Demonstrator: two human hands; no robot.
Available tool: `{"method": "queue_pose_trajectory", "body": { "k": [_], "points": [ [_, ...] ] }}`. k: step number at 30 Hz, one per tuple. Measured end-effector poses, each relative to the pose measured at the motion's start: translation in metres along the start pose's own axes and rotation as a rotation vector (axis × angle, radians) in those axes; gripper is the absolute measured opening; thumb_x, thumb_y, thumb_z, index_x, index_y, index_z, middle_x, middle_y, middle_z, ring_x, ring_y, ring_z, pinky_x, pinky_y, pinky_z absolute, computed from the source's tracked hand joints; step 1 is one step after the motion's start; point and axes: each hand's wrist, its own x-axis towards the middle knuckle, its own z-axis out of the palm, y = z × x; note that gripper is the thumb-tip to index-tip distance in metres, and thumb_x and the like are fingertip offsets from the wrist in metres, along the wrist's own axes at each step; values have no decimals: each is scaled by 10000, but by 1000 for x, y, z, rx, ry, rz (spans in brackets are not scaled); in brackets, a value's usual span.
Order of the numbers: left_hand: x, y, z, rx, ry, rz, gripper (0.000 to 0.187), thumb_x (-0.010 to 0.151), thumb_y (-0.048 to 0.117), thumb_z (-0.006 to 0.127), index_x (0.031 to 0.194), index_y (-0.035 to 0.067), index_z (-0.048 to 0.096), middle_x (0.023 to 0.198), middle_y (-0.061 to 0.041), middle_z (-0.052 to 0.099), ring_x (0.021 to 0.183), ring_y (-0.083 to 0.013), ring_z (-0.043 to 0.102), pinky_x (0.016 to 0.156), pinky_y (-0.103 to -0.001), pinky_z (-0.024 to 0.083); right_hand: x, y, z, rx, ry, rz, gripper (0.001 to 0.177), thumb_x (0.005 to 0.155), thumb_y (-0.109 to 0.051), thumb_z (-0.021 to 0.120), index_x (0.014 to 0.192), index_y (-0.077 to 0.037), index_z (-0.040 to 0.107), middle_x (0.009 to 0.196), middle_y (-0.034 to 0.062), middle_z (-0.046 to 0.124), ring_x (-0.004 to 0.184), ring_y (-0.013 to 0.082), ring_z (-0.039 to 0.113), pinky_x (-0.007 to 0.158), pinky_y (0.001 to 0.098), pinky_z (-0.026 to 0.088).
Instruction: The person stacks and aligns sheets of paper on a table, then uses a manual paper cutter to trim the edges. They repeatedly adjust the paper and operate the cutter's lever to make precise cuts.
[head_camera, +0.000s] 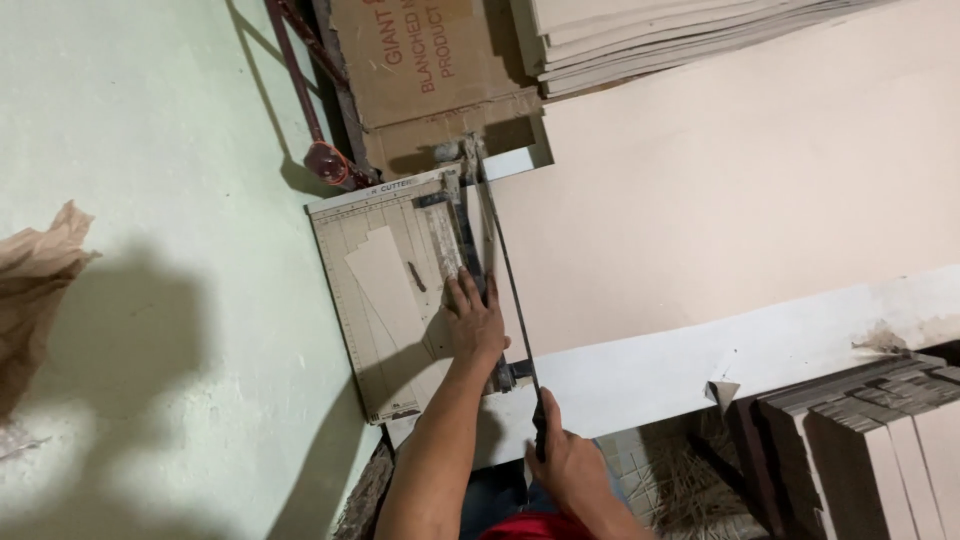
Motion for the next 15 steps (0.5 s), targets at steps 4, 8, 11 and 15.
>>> {"method": "queue_pose_trajectory", "body": {
  "k": [4,8,11,15],
  "points": [
    [3,-1,4,-77,-12,-2,1263,882,377,828,1649,150,-150,1656,-288,-262,1522,-528,-177,1198,-667,194,77,69,105,15,267,-112,834,940,-355,608,1623,-217,150,853,146,729,608,415,699,519,536,521],
    [2,-2,2,-95,-27,-21,1267,901,397,816,1645,181,-187,1652,-233,-319,1526,-492,-217,1211,-646,182,62,58,74,72,162,-94,930,886,-181,626,1632,-257,76,917,167,720,742,420,683,631,518,530],
    [-2,-12,9,8,107,57,1201,878,469,777,1652,233,-110,1669,-196,-277,1540,-478,-172,1212,-666,64,1,0,-28,292,11,11,932,871,-448,660,1621,-347,115,736,88,650,676,332,639,624,428,470],
    [-18,-4,12,622,175,471,704,819,424,820,1426,201,541,1693,-205,192,1523,-482,211,1160,-732,211,-64,-28,-126,541,-164,28,891,865,-666,435,1657,-380,143,494,-9,387,466,137,388,523,313,319]
  ]
}}
